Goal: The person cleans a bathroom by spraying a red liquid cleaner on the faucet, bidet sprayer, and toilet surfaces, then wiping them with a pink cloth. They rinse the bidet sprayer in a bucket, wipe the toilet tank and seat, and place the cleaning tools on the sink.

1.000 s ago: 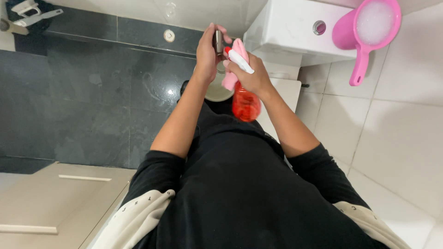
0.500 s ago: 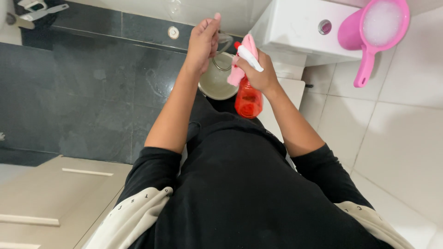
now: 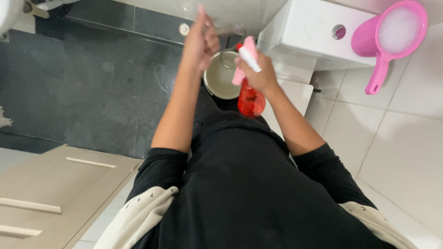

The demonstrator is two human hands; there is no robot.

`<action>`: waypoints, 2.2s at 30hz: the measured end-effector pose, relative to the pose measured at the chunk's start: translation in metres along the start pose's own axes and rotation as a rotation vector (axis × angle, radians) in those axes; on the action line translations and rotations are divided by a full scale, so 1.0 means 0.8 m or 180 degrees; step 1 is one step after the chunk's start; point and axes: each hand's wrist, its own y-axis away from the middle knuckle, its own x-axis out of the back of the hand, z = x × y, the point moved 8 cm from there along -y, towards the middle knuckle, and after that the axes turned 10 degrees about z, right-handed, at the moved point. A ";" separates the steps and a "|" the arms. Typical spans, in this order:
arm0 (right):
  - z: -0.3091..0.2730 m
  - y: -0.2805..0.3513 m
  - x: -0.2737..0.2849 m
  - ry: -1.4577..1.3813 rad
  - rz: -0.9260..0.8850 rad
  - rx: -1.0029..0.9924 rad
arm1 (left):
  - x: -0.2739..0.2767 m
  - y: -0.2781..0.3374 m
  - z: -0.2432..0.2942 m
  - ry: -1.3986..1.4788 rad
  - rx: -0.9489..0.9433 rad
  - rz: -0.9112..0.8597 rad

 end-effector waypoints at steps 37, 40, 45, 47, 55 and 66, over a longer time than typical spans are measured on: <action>0.288 -0.141 0.285 0.0869 0.2972 0.0274 | 0.066 0.083 0.126 -0.3928 -0.2196 0.0862; 0.304 -0.134 0.285 0.0899 0.2784 0.0418 | 0.101 0.076 0.108 -0.3481 -0.1982 0.0813; 0.359 -0.107 0.275 0.1262 0.2800 0.0466 | 0.129 0.079 0.100 -0.3129 -0.2079 0.0654; 0.361 -0.087 0.274 0.0959 0.2966 0.0413 | 0.132 0.090 0.102 -0.3480 -0.2227 0.0916; 0.281 0.010 0.201 -0.0917 0.3109 -0.0436 | 0.157 0.090 0.101 -0.4190 -0.2596 0.1726; 0.042 0.027 -0.222 -0.3758 -0.0847 -0.1433 | 0.267 0.039 -0.010 -0.0669 -0.0858 0.1808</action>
